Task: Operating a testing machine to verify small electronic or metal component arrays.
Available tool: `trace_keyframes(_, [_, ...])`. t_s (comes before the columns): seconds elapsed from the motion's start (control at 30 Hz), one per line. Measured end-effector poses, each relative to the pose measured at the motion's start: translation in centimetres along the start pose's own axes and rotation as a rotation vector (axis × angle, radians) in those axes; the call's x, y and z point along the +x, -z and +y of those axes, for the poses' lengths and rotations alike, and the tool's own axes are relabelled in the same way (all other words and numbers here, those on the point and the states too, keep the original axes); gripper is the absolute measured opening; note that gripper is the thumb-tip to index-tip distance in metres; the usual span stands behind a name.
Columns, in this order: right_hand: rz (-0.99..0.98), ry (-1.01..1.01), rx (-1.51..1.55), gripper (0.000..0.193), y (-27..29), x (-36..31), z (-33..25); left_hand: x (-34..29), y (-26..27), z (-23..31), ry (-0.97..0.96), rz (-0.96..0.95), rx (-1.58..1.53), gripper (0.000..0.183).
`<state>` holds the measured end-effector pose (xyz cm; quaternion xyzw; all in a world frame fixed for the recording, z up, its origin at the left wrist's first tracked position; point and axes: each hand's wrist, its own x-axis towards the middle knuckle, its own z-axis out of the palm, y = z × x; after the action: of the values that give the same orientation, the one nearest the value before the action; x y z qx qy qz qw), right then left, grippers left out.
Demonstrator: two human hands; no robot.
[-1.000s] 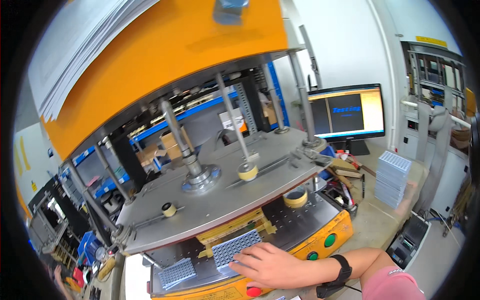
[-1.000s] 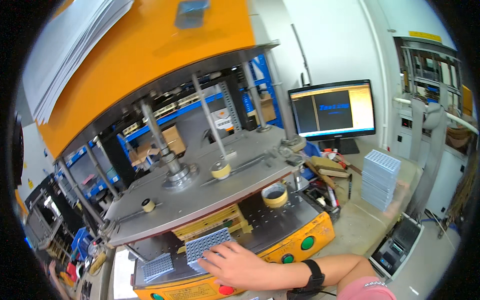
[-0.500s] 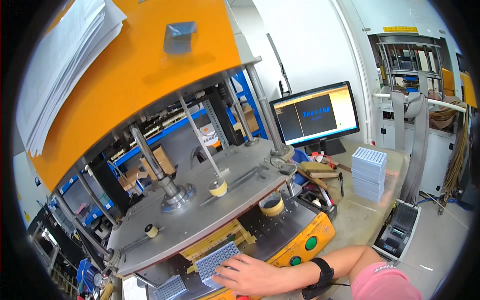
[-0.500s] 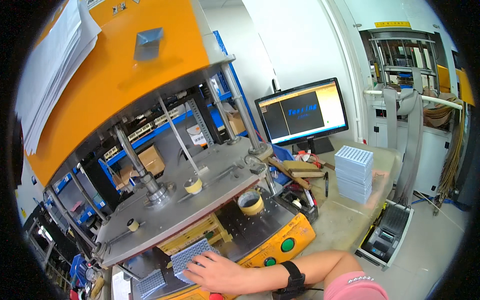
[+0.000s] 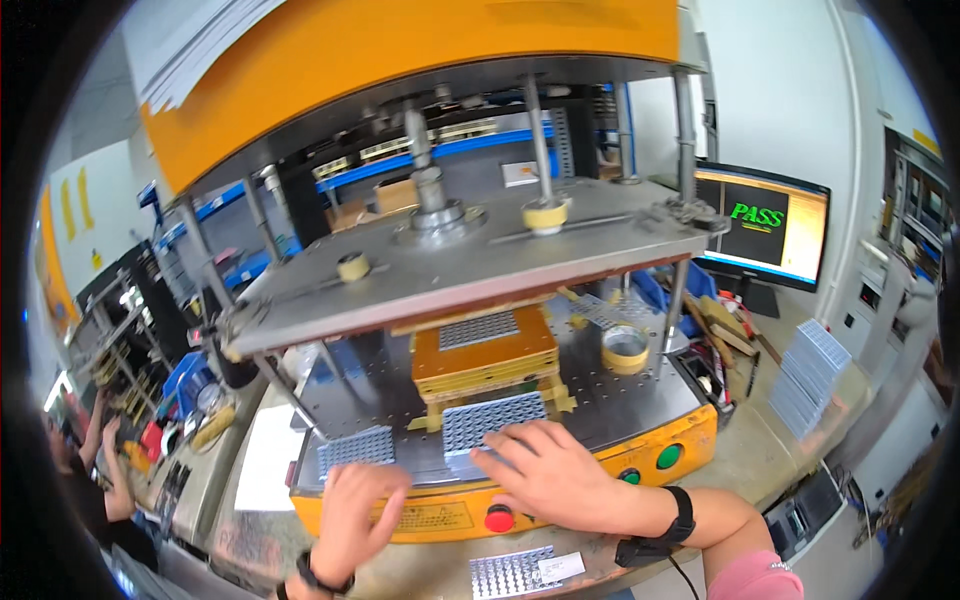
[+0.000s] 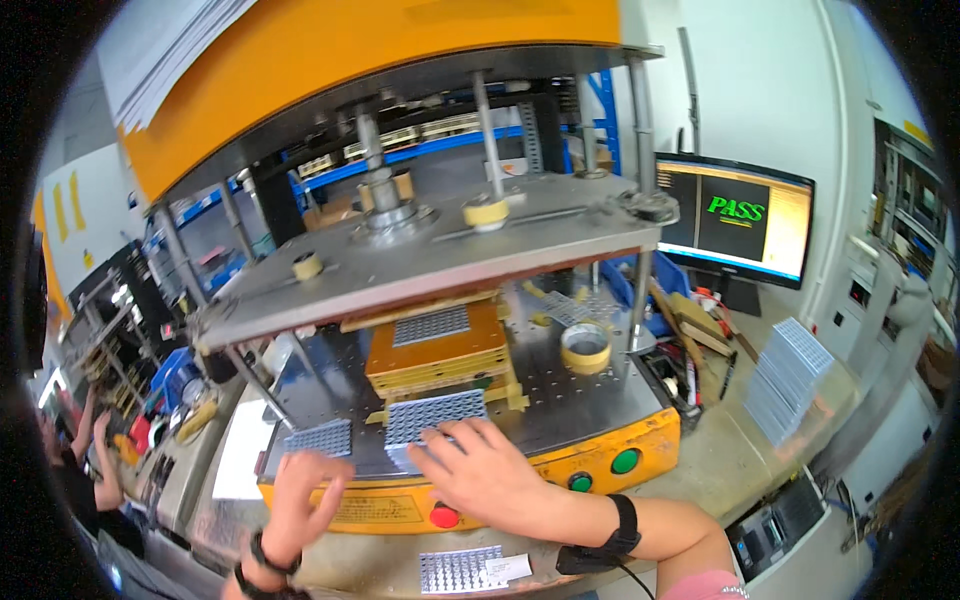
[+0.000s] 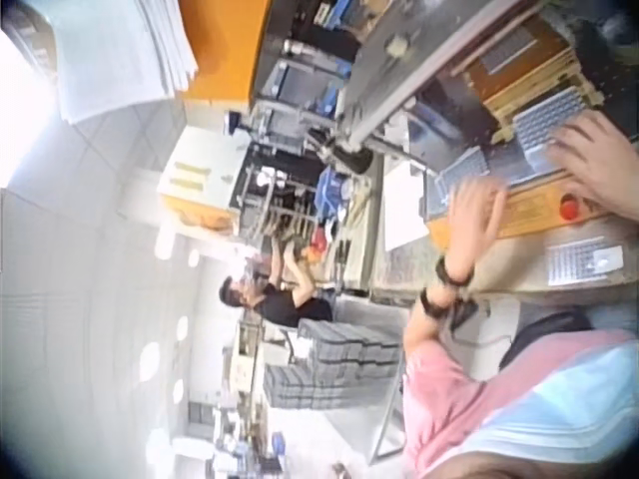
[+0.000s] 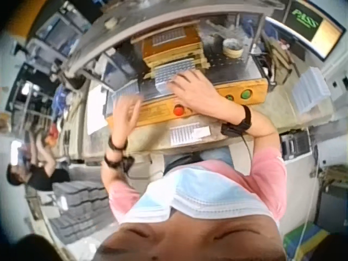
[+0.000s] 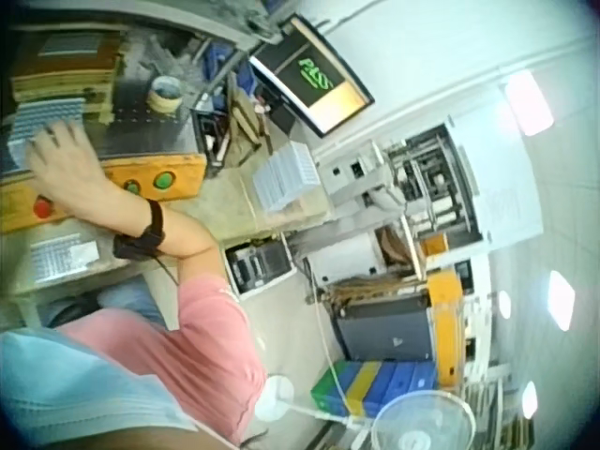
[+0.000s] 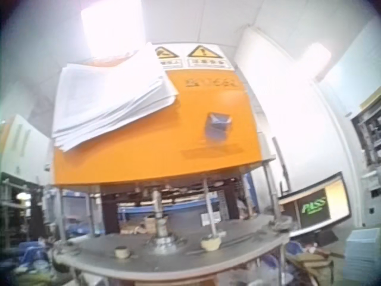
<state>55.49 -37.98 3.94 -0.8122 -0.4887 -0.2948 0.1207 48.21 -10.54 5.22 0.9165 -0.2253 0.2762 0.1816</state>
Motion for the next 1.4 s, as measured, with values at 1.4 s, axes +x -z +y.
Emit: trace_keyframes(1.4, [-0.087,0.007,0.002,0.054,1.5,0.6,-0.1,11.4,-2.5,-11.7,-0.056,-0.005,-0.256,0.047])
